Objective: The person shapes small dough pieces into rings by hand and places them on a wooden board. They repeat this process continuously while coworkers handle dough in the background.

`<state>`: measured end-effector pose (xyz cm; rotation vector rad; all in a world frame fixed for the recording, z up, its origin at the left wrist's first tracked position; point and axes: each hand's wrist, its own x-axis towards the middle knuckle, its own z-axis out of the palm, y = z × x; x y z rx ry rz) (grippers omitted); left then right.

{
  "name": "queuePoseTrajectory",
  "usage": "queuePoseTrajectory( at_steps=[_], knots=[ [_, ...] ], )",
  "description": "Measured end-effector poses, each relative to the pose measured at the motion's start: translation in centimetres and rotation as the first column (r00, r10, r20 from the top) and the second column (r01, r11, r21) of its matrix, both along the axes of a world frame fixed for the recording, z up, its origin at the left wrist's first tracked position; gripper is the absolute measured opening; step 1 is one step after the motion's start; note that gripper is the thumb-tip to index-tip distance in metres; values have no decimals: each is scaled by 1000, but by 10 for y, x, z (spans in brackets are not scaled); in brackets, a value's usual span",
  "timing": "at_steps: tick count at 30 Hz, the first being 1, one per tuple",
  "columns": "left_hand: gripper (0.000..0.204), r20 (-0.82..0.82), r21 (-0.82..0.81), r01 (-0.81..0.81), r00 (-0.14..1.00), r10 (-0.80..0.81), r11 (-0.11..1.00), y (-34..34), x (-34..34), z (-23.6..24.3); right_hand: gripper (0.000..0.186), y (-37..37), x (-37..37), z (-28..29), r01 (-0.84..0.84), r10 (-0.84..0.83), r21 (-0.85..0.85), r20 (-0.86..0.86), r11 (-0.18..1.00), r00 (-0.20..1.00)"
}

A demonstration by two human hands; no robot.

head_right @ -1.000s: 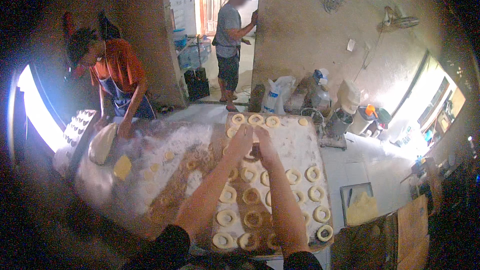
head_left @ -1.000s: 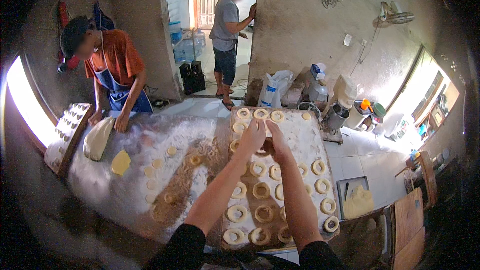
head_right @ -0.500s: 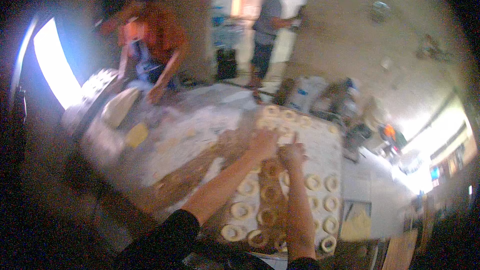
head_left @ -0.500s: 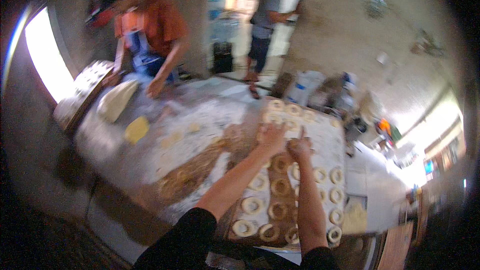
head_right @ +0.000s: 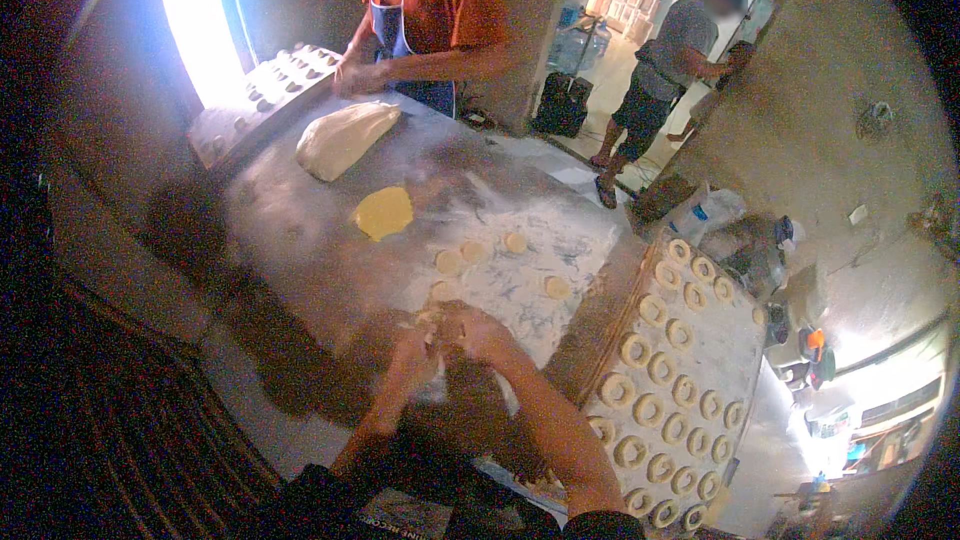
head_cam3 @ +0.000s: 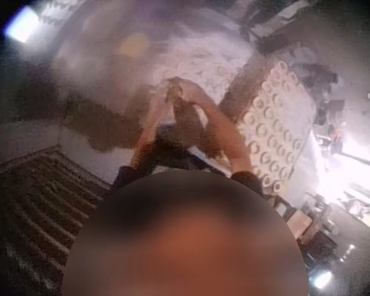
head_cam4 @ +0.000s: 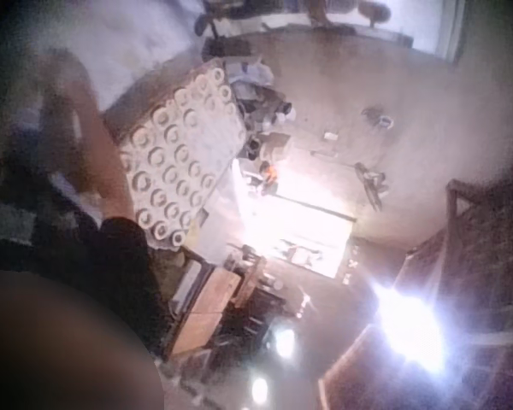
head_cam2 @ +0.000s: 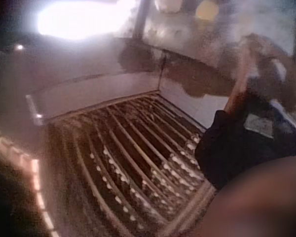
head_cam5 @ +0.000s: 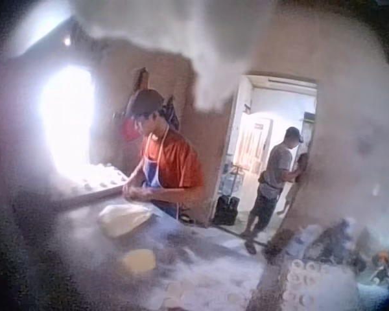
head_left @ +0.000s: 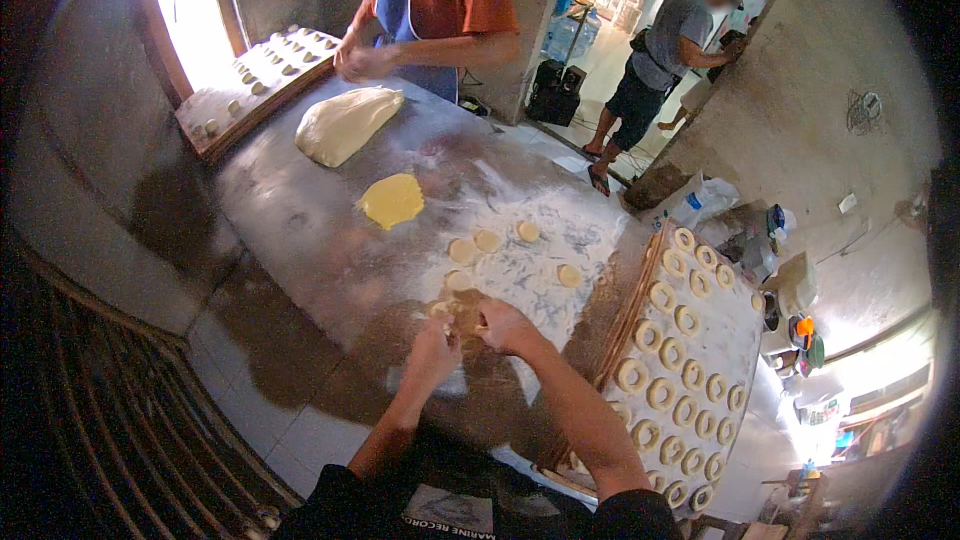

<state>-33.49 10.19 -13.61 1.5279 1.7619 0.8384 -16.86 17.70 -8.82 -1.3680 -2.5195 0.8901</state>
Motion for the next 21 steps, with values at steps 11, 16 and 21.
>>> queuePoseTrajectory(
  at_steps=[11,16,21],
  knots=[
    [25,403,134,108,902,-154,985,24,-38,84,48,-18,-15,68,125,-478,-539,-587,833,653],
    [23,277,292,224,911,-306,930,34,-52,107,47,-14,-47,58,460,-449,-48,-328,887,831],
    [33,45,494,194,968,-248,848,45,-33,95,47,-15,-49,42,433,-468,-251,-713,866,522]
  ],
)
